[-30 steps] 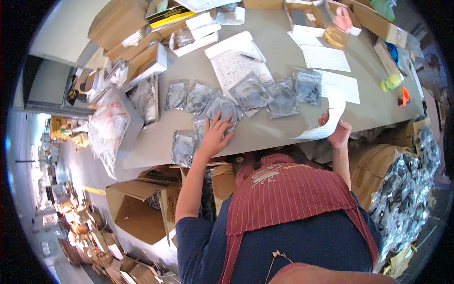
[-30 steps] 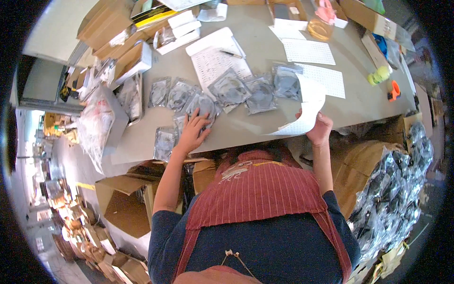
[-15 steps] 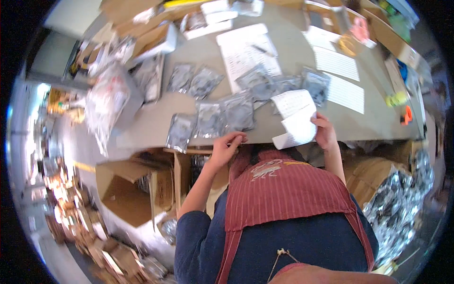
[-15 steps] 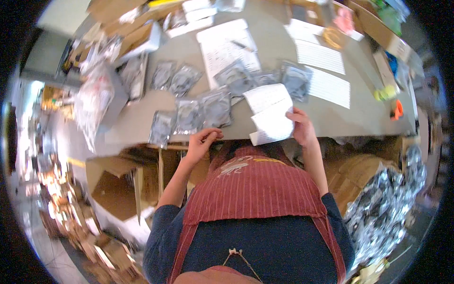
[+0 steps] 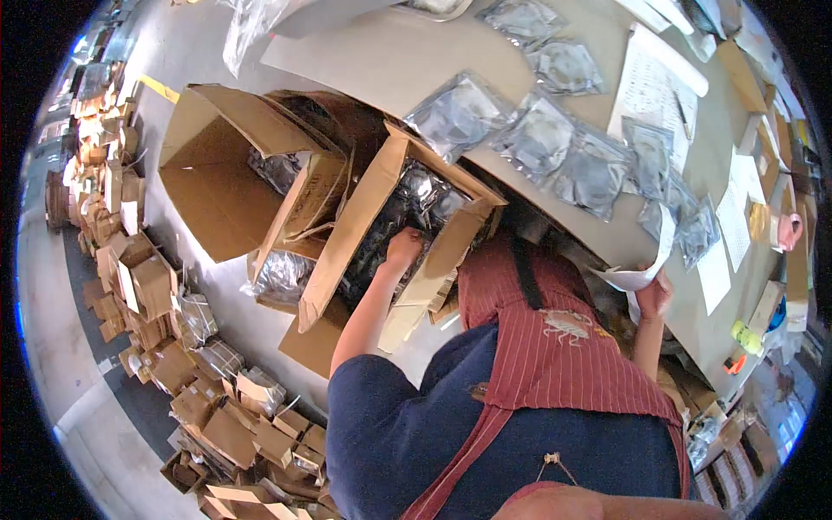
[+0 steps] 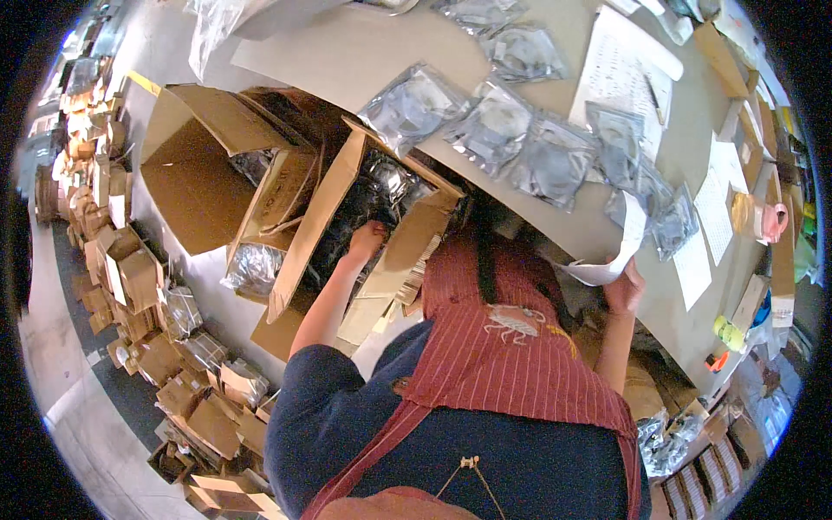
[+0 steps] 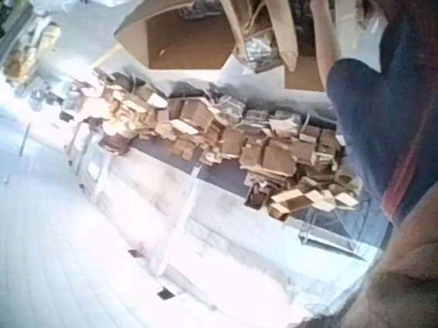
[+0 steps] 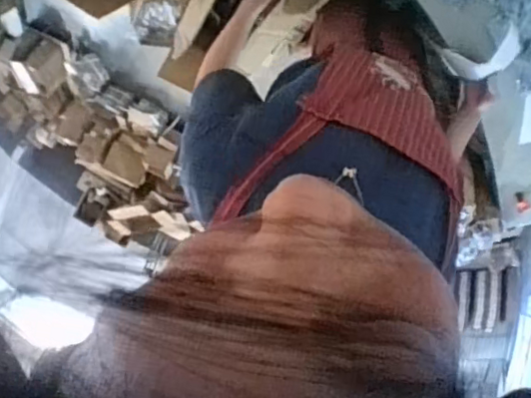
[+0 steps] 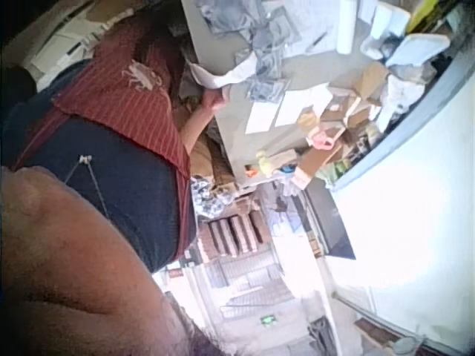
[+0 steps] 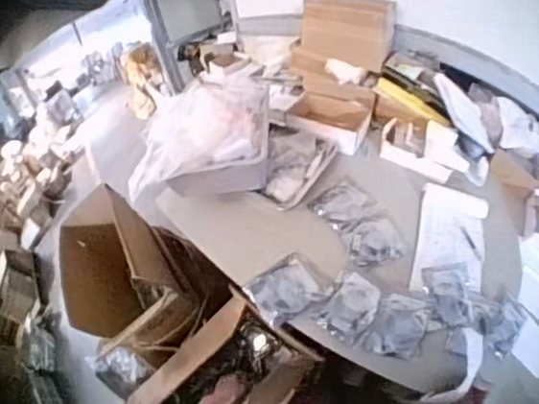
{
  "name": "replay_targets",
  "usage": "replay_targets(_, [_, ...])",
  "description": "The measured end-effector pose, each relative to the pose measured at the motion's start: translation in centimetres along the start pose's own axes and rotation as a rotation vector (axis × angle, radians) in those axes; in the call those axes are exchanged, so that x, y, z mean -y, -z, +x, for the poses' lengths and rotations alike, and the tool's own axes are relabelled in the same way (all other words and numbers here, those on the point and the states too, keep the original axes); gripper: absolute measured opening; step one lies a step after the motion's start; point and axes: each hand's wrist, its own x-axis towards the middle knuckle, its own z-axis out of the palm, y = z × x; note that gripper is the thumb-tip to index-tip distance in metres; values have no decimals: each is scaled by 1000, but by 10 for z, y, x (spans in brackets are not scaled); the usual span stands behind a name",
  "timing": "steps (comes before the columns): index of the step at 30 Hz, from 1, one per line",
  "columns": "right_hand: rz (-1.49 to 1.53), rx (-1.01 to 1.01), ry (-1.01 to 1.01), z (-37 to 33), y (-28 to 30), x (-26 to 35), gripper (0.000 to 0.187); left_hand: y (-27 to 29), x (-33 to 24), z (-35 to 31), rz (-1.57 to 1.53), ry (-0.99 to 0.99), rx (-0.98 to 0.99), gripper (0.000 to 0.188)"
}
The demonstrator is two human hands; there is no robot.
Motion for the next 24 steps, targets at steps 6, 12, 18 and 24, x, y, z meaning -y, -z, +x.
replay_targets(6, [-92,-193,-45,-9,-7,7,60,-47,37,130,564,-163,45,89])
replay_targets(12, [-133,-92,-27,-22,-27,4,42,29,-71,305,498,-442,-368,72])
replay_targets(18, [-172,-233,17,-26,-36,-2,41,44,-89,348,577,-394,-185,61])
replay_targets(24, [-235,-463,98,-22,-44,-7,52,-79,-21,219,586,-487,282,51])
